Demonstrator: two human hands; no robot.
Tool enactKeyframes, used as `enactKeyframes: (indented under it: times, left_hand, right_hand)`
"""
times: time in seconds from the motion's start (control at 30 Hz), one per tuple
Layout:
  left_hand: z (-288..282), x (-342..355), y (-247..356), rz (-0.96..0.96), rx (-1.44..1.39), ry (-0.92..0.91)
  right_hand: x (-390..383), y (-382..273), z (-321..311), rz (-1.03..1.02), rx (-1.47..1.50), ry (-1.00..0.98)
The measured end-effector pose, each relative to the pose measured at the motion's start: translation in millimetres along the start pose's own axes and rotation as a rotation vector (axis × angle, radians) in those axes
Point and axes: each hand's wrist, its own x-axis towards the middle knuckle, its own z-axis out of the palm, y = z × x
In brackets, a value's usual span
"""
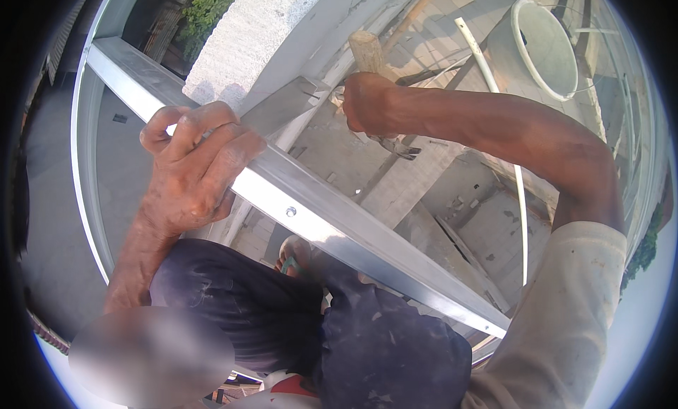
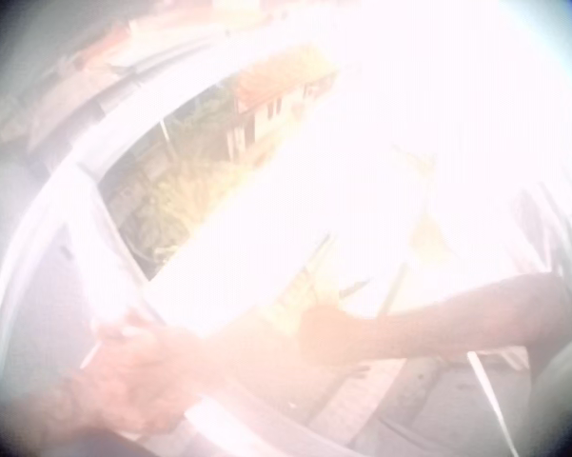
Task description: The person positions a metal frame against a concrete wall and secures it using a hammer and nails. The person repeatedly hammers nails into the frame to attach it to the wall.
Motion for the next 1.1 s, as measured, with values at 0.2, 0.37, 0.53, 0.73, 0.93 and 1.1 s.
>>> enactKeyframes:
  times: [0.2, 0.37, 0.53, 0.73, 0.93, 1.1]
  left_hand:
    - [-2, 2, 0, 0.008, 0.017, 0.015]
    - [1, -1, -1, -0.003, -0.001, 0.011]
    - [-1, 2, 1, -0.004, 0.004, 0.007]
    - [-2, 2, 1, -0.016, 0.003, 0.015]
    - [0, -1, -2, 0.009, 0.009, 0.006]
    - [-3, 2, 3, -0.013, 0.01, 0.0]
  right_hand:
    - [-6, 6, -15, 0.141, 0.065, 0.075]
    - [6, 12, -30, -0.036, -0.061, -0.118]
    - [2, 10, -20, 0.091, 0.079, -0.039]
    - [-1, 12, -14, 0.06, -0.09, 0.106]
    - [6, -4, -13, 0.028, 0.042, -0.084]
    - [-1, 20, -20, 0.185, 0.056, 0.104]
